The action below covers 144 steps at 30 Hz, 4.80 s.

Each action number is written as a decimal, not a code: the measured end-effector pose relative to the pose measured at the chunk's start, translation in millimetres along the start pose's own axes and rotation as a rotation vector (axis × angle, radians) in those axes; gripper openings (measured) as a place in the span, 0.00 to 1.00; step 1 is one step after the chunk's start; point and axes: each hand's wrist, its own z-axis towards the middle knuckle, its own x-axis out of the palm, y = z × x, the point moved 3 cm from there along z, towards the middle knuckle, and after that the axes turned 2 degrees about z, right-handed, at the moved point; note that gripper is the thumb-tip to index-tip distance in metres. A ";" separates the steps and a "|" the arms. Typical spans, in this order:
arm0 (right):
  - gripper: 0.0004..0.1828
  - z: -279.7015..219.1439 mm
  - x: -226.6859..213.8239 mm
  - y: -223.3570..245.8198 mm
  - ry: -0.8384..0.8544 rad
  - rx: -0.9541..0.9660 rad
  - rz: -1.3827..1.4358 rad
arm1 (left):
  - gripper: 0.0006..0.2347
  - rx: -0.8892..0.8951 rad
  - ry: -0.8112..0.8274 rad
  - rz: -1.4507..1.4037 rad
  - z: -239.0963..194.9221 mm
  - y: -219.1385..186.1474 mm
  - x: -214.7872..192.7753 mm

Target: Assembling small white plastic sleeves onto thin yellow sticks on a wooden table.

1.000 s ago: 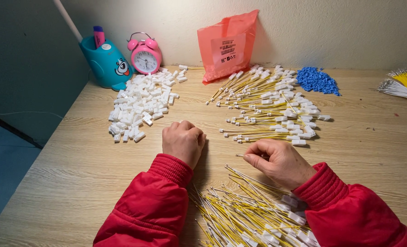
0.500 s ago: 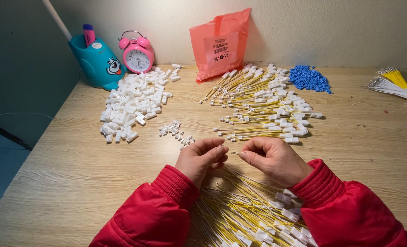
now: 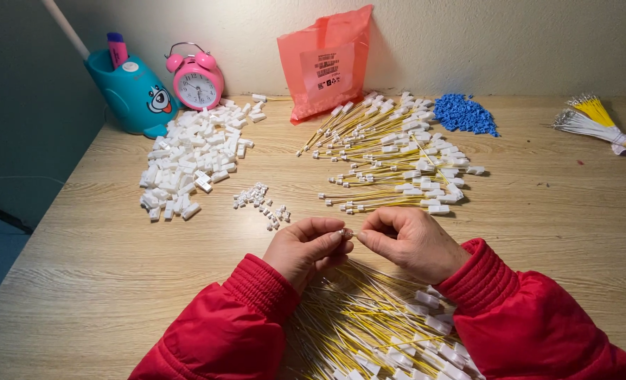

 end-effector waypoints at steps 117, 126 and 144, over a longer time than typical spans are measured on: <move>0.03 -39.5 -59.0 -50.9 0.012 -0.207 -0.703 | 0.06 1.230 0.196 1.635 -60.2 19.7 28.6; 0.07 17.4 -80.8 -78.1 -0.175 -0.020 -0.731 | 0.05 1.260 0.159 1.580 -66.7 11.4 29.3; 0.04 -50.9 -37.7 39.4 -0.087 -0.207 -0.332 | 0.05 0.979 0.126 1.239 -25.3 -12.1 41.2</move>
